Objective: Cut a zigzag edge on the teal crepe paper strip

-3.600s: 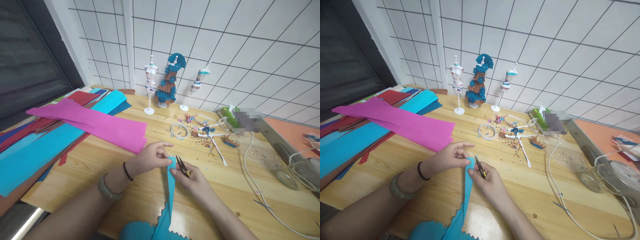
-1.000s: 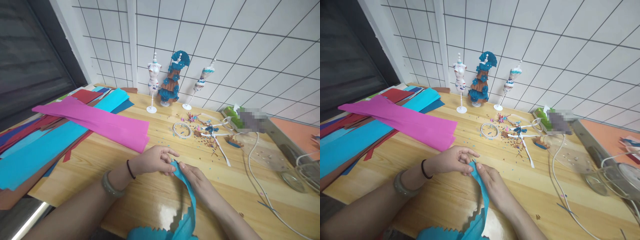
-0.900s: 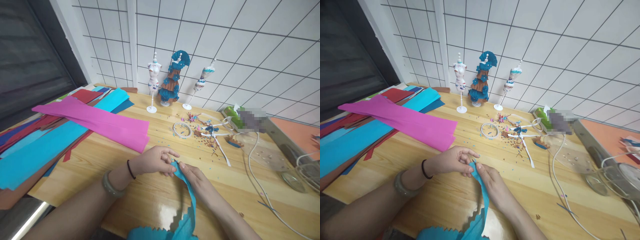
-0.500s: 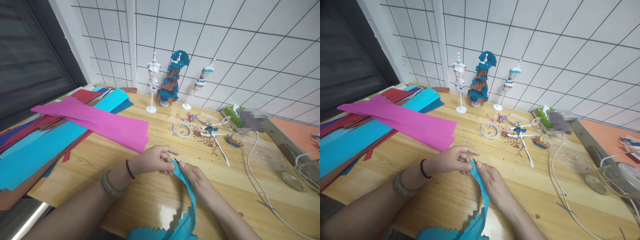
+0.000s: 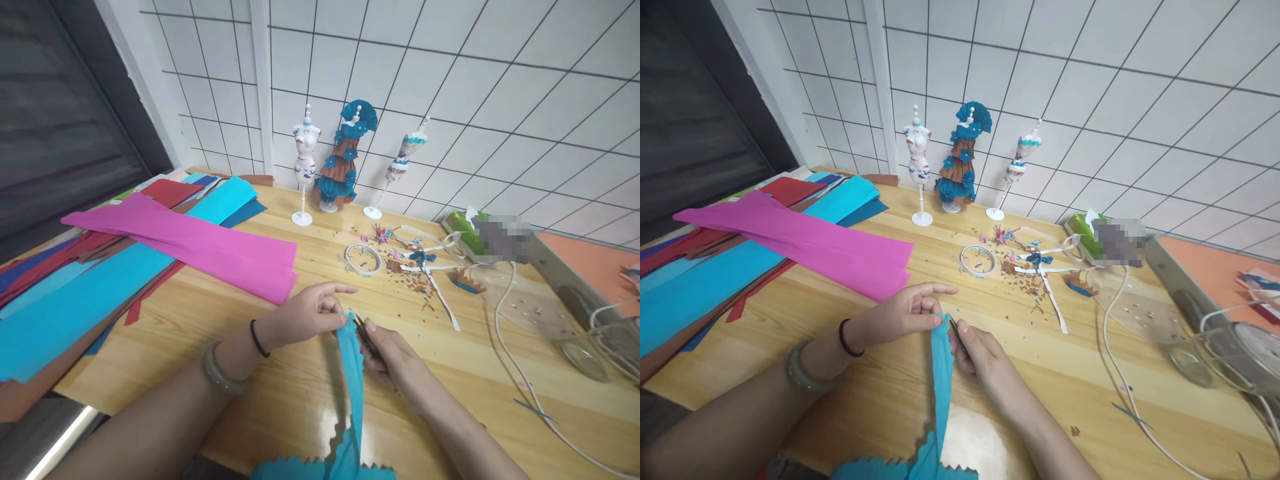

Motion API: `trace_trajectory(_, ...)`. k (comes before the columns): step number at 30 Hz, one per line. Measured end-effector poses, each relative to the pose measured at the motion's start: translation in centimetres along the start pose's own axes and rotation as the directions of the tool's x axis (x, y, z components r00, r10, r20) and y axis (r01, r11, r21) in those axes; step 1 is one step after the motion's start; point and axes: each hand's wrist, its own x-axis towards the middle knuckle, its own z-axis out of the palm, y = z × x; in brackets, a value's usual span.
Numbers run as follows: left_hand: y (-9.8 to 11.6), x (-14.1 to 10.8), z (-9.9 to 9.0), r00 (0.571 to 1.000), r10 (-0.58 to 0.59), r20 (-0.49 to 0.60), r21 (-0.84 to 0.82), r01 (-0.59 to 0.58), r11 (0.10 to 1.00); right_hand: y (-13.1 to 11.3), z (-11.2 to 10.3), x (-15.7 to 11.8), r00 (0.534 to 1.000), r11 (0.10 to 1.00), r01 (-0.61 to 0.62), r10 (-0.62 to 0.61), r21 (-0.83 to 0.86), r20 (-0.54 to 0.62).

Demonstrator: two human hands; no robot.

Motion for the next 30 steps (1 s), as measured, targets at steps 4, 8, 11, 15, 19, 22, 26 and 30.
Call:
trace_trajectory(4, -0.22, -0.07, 0.04, 0.999, 0.031, 0.020, 0.075, -0.032, 0.997, 0.13, 0.13, -0.12, 1.000, 1.000, -0.004, 0.004, -0.004, 0.004)
trace_trajectory(8, -0.30, -0.24, 0.20, 0.998, 0.052, 0.028, 0.124, -0.055, 0.991, 0.33, -0.09, -0.11, 1.000, 1.000, 0.005, -0.005, -0.006, -0.002)
trace_trajectory(11, -0.21, -0.35, 0.34, 0.999, 0.037, 0.033, 0.132, -0.041, 0.990, 0.42, -0.31, -0.08, 1.000, 1.000, -0.011, 0.011, -0.015, -0.004)
trace_trajectory(15, -0.15, -0.39, 0.48, 0.998, 0.019, 0.068, 0.117, -0.027, 0.993, 0.47, -0.34, -0.04, 1.000, 1.000, -0.007, 0.007, -0.024, 0.012)
trace_trajectory(19, -0.29, -0.35, 0.47, 0.995, 0.034, 0.090, 0.109, -0.044, 0.993, 0.38, -0.22, -0.06, 1.000, 0.999, -0.012, 0.013, -0.042, 0.023)
trace_trajectory(22, -0.34, -0.33, 0.39, 0.994, 0.042, 0.098, 0.120, -0.054, 0.991, 0.27, -0.16, -0.11, 1.000, 0.998, -0.018, 0.019, -0.053, 0.016)
trace_trajectory(26, -0.30, -0.32, 0.34, 0.995, 0.037, 0.096, 0.121, -0.048, 0.991, 0.01, -0.08, -0.23, 1.000, 0.997, -0.007, 0.008, -0.072, 0.012)
trace_trajectory(30, -0.32, -0.28, 0.27, 0.995, 0.035, 0.089, 0.141, -0.047, 0.989, -0.23, -0.01, -0.33, 1.000, 0.994, -0.006, 0.007, -0.109, 0.009)
